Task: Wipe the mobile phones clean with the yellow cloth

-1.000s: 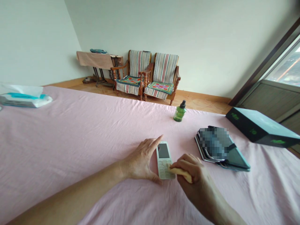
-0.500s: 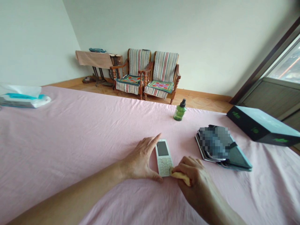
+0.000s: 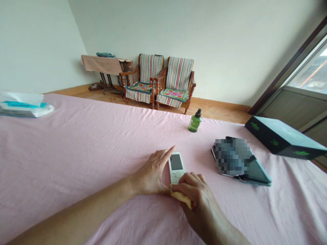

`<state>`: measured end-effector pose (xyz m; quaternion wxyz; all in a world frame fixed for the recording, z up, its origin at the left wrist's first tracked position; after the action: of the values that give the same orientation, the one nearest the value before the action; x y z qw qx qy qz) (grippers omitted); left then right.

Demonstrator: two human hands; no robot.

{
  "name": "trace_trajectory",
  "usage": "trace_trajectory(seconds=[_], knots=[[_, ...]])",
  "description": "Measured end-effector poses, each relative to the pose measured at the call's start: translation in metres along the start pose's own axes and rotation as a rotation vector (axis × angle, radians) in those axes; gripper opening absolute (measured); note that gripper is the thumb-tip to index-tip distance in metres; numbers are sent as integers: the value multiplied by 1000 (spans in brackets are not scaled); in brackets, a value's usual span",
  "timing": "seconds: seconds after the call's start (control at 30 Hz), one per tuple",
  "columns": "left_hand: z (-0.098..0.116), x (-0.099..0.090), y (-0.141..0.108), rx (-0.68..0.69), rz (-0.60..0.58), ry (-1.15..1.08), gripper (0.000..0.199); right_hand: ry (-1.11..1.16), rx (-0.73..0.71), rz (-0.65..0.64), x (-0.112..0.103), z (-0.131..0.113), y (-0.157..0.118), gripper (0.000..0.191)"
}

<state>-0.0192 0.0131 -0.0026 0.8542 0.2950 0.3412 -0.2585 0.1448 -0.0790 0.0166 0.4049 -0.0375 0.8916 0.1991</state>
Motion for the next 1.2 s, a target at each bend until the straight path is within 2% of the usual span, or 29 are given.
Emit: trace_trajectory(seconds=[0.1, 0.2, 0.33, 0.47, 0.6, 0.67, 0.77, 0.9, 1.07, 1.2], knots=[[1, -3, 1, 4, -30, 20, 123, 108, -14, 35, -5, 5, 0, 25], [2, -6, 1, -4, -71, 36, 123, 113, -36, 104, -11, 11, -1, 27], [4, -8, 1, 5, -79, 43, 120, 52, -101, -23, -10, 7, -1, 26], [5, -7, 1, 6, -82, 47, 121, 1, -80, -99, -11, 1, 0, 26], [6, -7, 1, -15, -89, 45, 126, -59, -32, -132, -21, 4, 0, 24], [6, -7, 1, -25, -92, 45, 127, -21, -8, -99, -27, 9, 0, 26], [7, -7, 1, -28, -102, 56, 128, 100, 15, 38, -29, 18, 3, 27], [9, -8, 1, -12, -125, 74, 128, 67, -2, 153, -18, 25, 11, 26], [9, -8, 2, 35, -144, 84, 130, -12, -41, 101, -4, 17, 15, 25], [6, -7, 2, 77, -127, 79, 125, 100, -87, -16, -5, -1, 8, 28]])
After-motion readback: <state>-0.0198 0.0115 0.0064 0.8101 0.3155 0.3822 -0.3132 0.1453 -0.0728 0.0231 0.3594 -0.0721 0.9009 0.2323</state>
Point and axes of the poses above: each hand's wrist, its own y-axis towards the middle knuckle, its own x-axis out of the palm, z = x × y, the point moved 1 cm from there along y, towards the middle knuckle, and after that the axes turned 5 degrees about z, right-handed, at the moved point
